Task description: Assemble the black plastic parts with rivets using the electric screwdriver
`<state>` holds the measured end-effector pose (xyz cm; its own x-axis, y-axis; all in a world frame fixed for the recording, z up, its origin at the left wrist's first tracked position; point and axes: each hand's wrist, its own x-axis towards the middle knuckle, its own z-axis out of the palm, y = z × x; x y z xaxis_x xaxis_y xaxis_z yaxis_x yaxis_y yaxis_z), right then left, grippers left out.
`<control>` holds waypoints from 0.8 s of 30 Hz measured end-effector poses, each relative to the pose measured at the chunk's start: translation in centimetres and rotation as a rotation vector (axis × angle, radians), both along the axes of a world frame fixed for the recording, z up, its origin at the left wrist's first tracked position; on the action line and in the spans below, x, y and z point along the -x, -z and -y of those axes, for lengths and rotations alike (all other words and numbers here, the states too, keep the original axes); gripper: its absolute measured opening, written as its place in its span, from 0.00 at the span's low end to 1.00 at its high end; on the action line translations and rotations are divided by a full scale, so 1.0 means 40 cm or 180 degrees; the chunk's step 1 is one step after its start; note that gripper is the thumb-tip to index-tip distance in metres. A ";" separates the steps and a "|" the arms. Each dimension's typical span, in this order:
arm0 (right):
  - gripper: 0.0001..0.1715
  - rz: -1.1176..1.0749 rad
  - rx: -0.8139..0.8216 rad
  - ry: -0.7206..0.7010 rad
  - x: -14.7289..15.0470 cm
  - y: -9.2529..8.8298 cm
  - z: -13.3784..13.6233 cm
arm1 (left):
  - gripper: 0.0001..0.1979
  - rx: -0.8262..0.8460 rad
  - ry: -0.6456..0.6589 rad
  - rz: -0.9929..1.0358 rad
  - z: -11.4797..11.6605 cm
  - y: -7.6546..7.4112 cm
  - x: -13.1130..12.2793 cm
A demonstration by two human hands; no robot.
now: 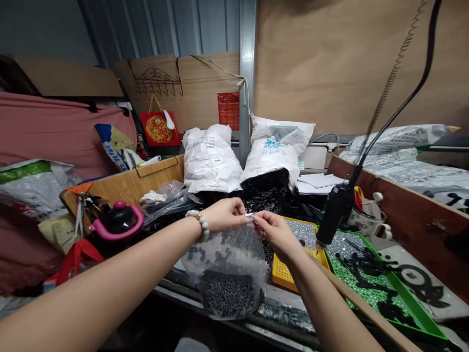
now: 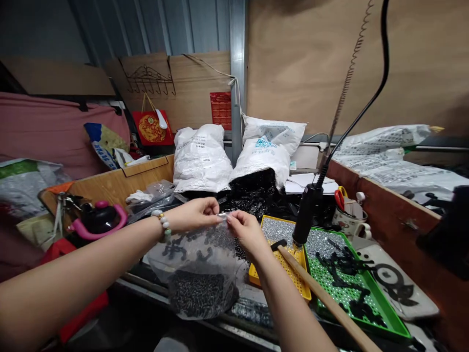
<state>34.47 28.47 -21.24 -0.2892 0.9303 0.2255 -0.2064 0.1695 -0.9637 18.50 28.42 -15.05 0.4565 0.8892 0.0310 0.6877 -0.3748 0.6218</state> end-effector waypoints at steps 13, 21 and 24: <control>0.13 0.0316 -0.0650 0.0430 -0.003 -0.017 0.044 | 0.10 -0.0106 0.0235 -0.0341 0.012 -0.041 -0.034; 0.10 0.0586 -0.0951 0.0800 0.002 -0.012 0.092 | 0.10 -0.0759 -0.0324 -0.0768 0.135 -0.031 0.076; 0.10 0.0641 -0.1059 0.0994 -0.005 -0.012 0.104 | 0.10 -0.0813 -0.0675 -0.0608 0.196 -0.002 0.167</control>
<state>34.69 24.30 -20.77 -0.0767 0.8665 0.4932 0.0880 0.4986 -0.8624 11.82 20.56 -14.97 0.2823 0.9391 0.1961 0.8611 -0.3381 0.3797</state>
